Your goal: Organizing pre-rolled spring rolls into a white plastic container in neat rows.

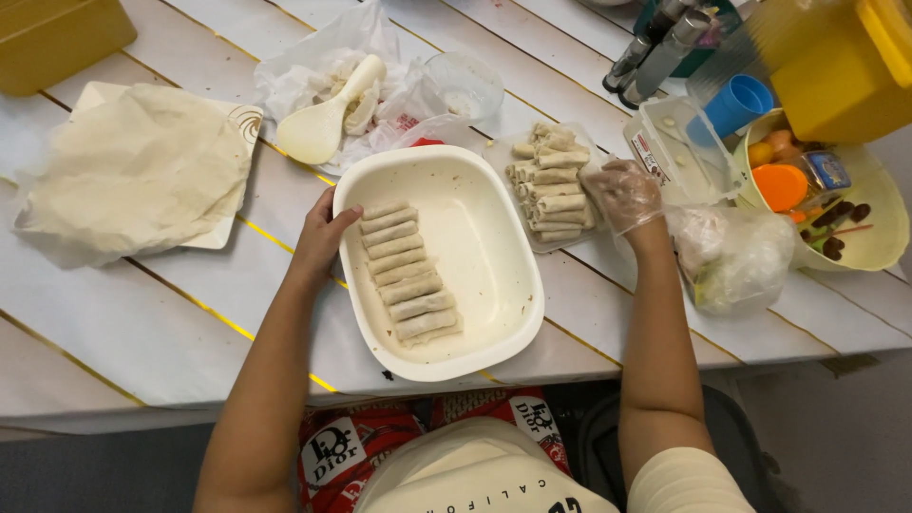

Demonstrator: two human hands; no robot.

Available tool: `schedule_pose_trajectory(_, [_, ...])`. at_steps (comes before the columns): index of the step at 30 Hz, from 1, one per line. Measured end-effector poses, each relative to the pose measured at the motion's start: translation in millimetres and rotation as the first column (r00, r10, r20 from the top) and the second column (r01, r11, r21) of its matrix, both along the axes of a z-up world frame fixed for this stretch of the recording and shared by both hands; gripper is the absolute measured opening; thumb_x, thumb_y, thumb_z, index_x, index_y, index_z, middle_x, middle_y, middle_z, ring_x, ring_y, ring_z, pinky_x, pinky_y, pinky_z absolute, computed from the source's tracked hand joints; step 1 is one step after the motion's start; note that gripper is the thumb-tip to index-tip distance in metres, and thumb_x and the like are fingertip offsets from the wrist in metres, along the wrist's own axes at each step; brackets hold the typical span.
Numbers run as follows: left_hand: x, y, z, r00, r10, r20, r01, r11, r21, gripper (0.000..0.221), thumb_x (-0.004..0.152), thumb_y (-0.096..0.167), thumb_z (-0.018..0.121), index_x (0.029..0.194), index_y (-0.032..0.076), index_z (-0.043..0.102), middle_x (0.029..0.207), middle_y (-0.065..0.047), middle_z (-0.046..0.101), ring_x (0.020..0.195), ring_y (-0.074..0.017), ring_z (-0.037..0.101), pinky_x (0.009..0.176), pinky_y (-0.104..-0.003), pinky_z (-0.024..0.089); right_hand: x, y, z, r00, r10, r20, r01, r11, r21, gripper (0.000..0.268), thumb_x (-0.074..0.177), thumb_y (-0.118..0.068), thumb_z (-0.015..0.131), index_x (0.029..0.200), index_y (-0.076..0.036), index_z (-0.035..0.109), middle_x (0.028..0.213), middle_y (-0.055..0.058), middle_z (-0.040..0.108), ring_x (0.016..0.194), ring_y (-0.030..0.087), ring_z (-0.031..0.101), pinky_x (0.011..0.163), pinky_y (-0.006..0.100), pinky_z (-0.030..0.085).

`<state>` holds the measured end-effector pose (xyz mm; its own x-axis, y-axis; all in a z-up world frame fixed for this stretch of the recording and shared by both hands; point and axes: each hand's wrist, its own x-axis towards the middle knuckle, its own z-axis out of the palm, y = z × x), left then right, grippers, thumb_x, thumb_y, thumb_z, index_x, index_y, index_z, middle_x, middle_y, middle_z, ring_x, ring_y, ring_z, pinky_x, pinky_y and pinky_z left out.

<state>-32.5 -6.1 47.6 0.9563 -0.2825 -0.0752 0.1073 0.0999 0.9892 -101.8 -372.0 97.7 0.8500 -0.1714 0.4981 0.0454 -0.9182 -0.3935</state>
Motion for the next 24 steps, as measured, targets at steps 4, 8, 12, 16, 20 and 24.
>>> schedule_pose_trajectory(4, [3, 2, -4, 1.0, -0.002, 0.005, 0.002, 1.0, -0.025, 0.045, 0.077, 0.02, 0.056, 0.12, 0.012, 0.045, 0.106, -0.013, 0.053, 0.096, -0.0224, 0.051, 0.083, -0.037, 0.042, 5, -15, -8, 0.974, -0.129, -0.187, 0.11, 0.988, -0.109, 0.018, 0.072, -0.02, 0.068, 0.087, -0.01, 0.065, 0.078, 0.008, 0.063, 0.074, 0.029, 0.061, 0.071, 0.036, 0.049])
schedule_pose_trajectory(8, [24, 5, -38, 0.998, 0.009, 0.068, -0.005, 0.998, -0.061, 0.048, 0.076, 0.017, 0.058, 0.121, 0.008, 0.043, 0.108, -0.017, 0.05, 0.098, -0.0253, 0.048, 0.085, -0.04, 0.04, 40, -60, -93, 0.758, 0.018, 0.652, -0.007, 1.0, -0.019, 0.026, 0.079, -0.039, 0.067, 0.089, -0.016, 0.059, 0.07, 0.002, 0.063, 0.063, 0.019, 0.061, 0.07, 0.025, 0.04])
schedule_pose_trajectory(12, [23, 3, -39, 0.995, 0.037, 0.095, -0.03, 0.996, -0.082, 0.046, 0.076, 0.016, 0.059, 0.119, 0.007, 0.045, 0.106, -0.016, 0.051, 0.097, -0.024, 0.048, 0.084, -0.04, 0.041, 18, -57, -26, 0.985, -0.112, -0.134, 0.102, 0.992, -0.078, 0.026, 0.068, -0.021, 0.069, 0.093, -0.016, 0.064, 0.084, 0.005, 0.062, 0.081, 0.027, 0.059, 0.071, 0.038, 0.047])
schedule_pose_trajectory(16, [14, 2, -25, 0.997, 0.025, 0.079, -0.02, 0.998, -0.064, 0.044, 0.076, 0.018, 0.06, 0.117, 0.009, 0.048, 0.104, -0.015, 0.054, 0.096, -0.0231, 0.05, 0.084, -0.038, 0.041, 1, 30, 32, 0.941, 0.3, -0.159, -0.139, 0.768, 0.626, 0.047, 0.061, -0.008, 0.069, 0.107, -0.01, 0.056, 0.097, 0.013, 0.057, 0.086, 0.019, 0.055, 0.076, 0.029, 0.046])
schedule_pose_trajectory(20, [9, 0, -17, 0.998, 0.013, 0.059, -0.009, 0.998, -0.066, 0.043, 0.076, 0.02, 0.06, 0.117, 0.011, 0.048, 0.104, -0.011, 0.055, 0.095, -0.0199, 0.05, 0.083, -0.035, 0.042, -9, 132, 63, 0.647, 0.502, -0.574, -0.133, 0.816, 0.563, 0.04, 0.071, -0.012, 0.064, 0.11, -0.013, 0.055, 0.105, 0.012, 0.057, 0.098, 0.025, 0.055, 0.084, 0.036, 0.045])
schedule_pose_trajectory(24, [6, 1, -11, 0.998, 0.013, 0.066, -0.01, 0.998, -0.054, 0.044, 0.076, 0.02, 0.059, 0.117, 0.01, 0.048, 0.104, -0.013, 0.054, 0.096, -0.0219, 0.05, 0.084, -0.037, 0.041, 6, 167, 0, 0.583, 0.739, -0.337, -0.501, 0.654, 0.567, 0.031, 0.07, -0.01, 0.065, 0.101, -0.004, 0.059, 0.093, 0.018, 0.061, 0.088, 0.029, 0.06, 0.076, 0.039, 0.049])
